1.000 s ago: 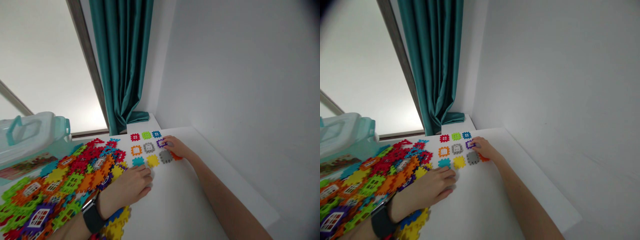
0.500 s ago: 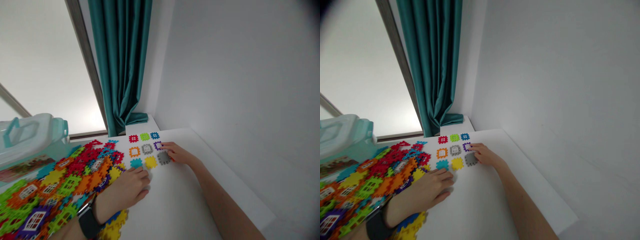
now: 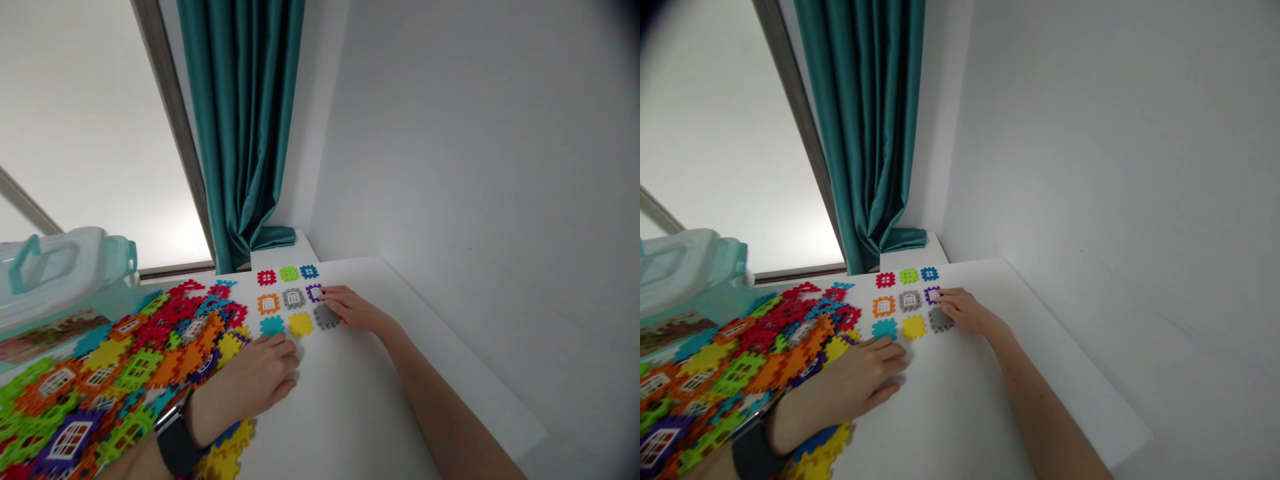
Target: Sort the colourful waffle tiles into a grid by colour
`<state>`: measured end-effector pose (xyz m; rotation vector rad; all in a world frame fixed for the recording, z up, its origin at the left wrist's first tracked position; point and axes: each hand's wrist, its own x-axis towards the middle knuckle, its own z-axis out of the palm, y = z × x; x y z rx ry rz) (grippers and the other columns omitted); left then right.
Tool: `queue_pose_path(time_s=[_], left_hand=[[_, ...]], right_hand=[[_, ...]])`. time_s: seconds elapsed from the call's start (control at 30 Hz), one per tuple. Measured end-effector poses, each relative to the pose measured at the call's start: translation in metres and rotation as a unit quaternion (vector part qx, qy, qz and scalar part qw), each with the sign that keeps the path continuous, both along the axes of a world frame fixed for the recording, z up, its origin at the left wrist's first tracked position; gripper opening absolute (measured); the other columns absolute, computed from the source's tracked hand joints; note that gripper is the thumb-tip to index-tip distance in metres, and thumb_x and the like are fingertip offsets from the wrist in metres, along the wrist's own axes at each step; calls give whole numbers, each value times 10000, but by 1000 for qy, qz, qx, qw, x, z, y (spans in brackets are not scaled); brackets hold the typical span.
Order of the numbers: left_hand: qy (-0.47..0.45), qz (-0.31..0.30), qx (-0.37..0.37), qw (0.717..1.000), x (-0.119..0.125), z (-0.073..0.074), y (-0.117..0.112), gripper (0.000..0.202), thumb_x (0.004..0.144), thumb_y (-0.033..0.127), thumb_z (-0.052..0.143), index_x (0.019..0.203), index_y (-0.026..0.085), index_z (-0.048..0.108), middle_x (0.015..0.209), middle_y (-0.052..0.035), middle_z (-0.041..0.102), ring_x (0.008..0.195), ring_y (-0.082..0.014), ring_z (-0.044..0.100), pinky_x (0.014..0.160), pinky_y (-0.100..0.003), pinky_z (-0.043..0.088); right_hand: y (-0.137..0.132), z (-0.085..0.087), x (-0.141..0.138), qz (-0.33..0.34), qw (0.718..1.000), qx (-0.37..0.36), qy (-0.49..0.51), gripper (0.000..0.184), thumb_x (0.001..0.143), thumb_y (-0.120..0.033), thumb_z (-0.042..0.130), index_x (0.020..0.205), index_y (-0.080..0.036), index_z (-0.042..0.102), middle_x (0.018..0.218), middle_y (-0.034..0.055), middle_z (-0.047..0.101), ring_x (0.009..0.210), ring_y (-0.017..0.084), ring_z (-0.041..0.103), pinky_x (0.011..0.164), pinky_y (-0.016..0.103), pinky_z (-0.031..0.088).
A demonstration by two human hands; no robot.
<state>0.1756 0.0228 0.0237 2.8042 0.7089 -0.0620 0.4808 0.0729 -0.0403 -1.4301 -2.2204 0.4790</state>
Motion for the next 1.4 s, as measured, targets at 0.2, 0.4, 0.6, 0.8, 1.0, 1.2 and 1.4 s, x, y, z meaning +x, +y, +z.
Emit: queue_pose_path(time_s=[0.2, 0.4, 0.6, 0.8, 1.0, 1.2, 1.4], left_hand=[[2, -4, 7, 1000, 0, 1, -1, 106, 969, 280, 607, 1041, 218, 653, 1162, -59, 654, 1128, -265, 582, 933, -389, 485], [0, -10, 15, 1000, 0, 1, -1, 91, 969, 271, 610, 1022, 212, 653, 1154, -62, 654, 1121, -258, 583, 925, -366, 485], [4, -9, 9, 1000, 0, -1, 0, 98, 969, 274, 605, 1034, 218, 651, 1155, -59, 647, 1125, -266, 576, 935, -386, 487], [4, -9, 9, 1000, -1, 1, 0, 105, 967, 273, 606, 1048, 220, 648, 1156, -61, 645, 1127, -267, 578, 933, -380, 482], [-8, -31, 27, 999, -3, -3, 2, 108, 960, 285, 625, 1037, 214, 652, 1127, -59, 657, 1079, -260, 599, 920, -389, 466], [-30, -37, 51, 998, -12, 2, 6, 85, 974, 281, 613, 1002, 212, 654, 1068, -54, 667, 1000, -236, 622, 903, -377, 462], [-42, 2, 74, 996, -36, 9, 13, 117, 967, 268, 609, 1054, 213, 664, 1104, -65, 678, 1052, -247, 631, 931, -371, 473]], right_hand=[[0, -3, -1, -1, 1000, 22, -14, 311, 995, -298, 519, 1234, -288, 719, 1373, 67, 665, 1324, 266, 575, 1154, 525, 444], [-1, -3, -2, -8, 1000, 20, -15, 301, 973, -266, 547, 1213, -286, 727, 1370, 65, 667, 1328, 268, 574, 1160, 522, 435], [-3, 3, -4, -5, 1000, 12, -12, 328, 974, -271, 532, 1249, -263, 710, 1394, 80, 650, 1347, 281, 558, 1167, 536, 422], [-7, 11, -9, 2, 1000, 10, 1, 334, 967, -271, 539, 1259, -266, 702, 1378, 77, 661, 1334, 271, 571, 1168, 507, 430], [-11, 21, -19, -7, 999, 36, -6, 319, 956, -260, 556, 1238, -283, 704, 1358, 74, 673, 1324, 278, 579, 1157, 527, 437], [-21, 25, -41, 10, 996, 87, -12, 337, 921, -221, 594, 1238, -266, 698, 1369, 91, 662, 1320, 260, 577, 1161, 507, 423], [-41, 25, -80, 36, 994, 103, -22, 331, 929, -211, 578, 1240, -254, 686, 1368, 96, 662, 1309, 252, 578, 1153, 509, 407]])
